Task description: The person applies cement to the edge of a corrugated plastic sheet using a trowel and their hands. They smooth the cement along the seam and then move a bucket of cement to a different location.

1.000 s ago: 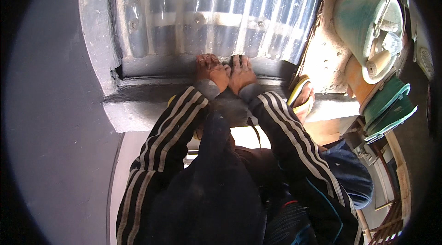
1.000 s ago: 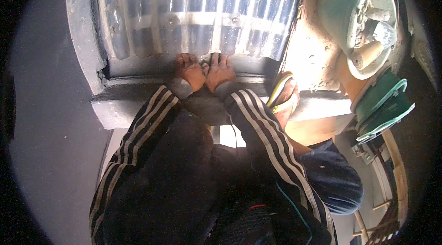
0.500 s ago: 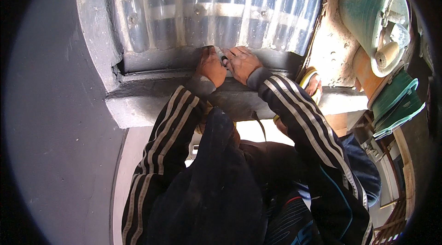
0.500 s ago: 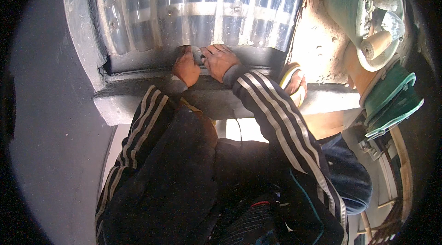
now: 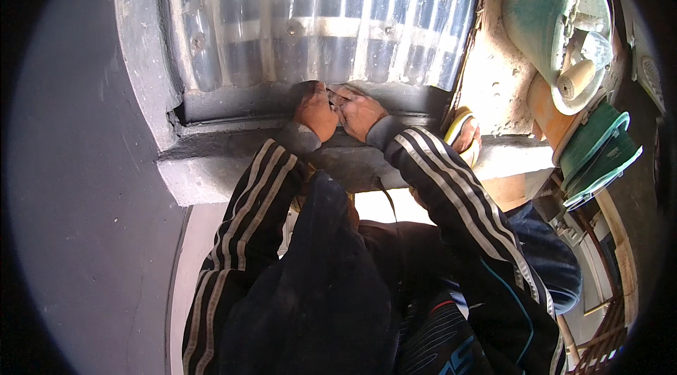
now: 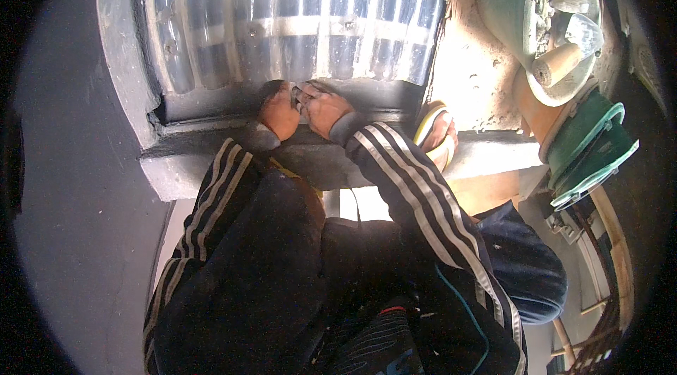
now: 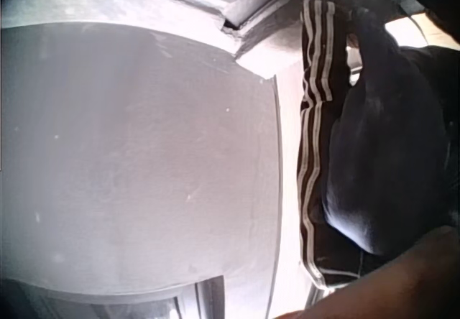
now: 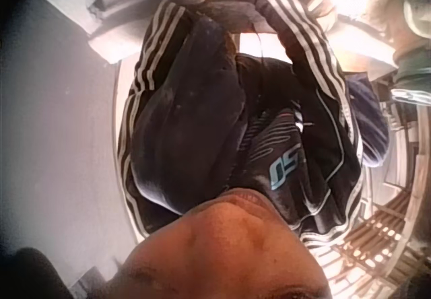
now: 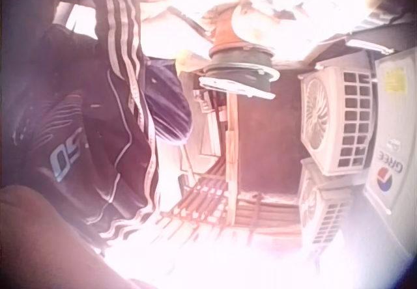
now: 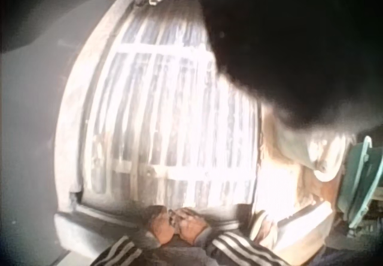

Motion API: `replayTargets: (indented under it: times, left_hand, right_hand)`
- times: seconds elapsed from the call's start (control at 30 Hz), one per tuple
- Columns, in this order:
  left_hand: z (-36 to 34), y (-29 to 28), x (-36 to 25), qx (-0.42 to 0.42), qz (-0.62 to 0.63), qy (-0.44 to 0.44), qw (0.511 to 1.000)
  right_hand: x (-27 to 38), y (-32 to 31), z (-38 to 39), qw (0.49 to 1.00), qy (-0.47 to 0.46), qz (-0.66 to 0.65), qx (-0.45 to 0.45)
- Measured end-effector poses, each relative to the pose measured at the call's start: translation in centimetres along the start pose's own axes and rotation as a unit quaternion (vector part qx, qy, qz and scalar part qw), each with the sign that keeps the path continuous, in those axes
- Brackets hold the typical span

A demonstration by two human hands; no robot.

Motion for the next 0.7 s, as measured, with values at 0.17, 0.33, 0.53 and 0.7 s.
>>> replayTargets:
  times: [0.17,0.33,0.53,0.7]
  left_hand:
    - [-0.5,1.3,0.3,0.037,-0.007,0.054,0.998]
    - [-0.6,0.7,0.1,0.003,0.049,0.021,0.999]
    - [-0.7,-0.5,-0.4,-0.035,0.062,0.017,0.997]
    - [-0.3,-0.6,1.9,-0.087,0.058,0.004,0.994]
  right_hand:
    - [-1.8,-0.6,-0.1,0.98,0.195,-0.024,0.026]
    - [0.0,-1.3,-0.7,0.978,0.209,0.001,-0.023]
    - [-1.3,3.3,-0.6,0.976,0.208,0.038,-0.057]
    - [0.5,2.6,-2.2,0.969,0.241,0.055,0.002]
Point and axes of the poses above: each hand's wrist, its own z-axis away from the middle knuckle, its own y-axis out of the palm, x = y × z, the point moved 6 cm from there along -z, towards the middle knuckle, and after that the axes turned 7 degrees about y, right-handed, at the moved point
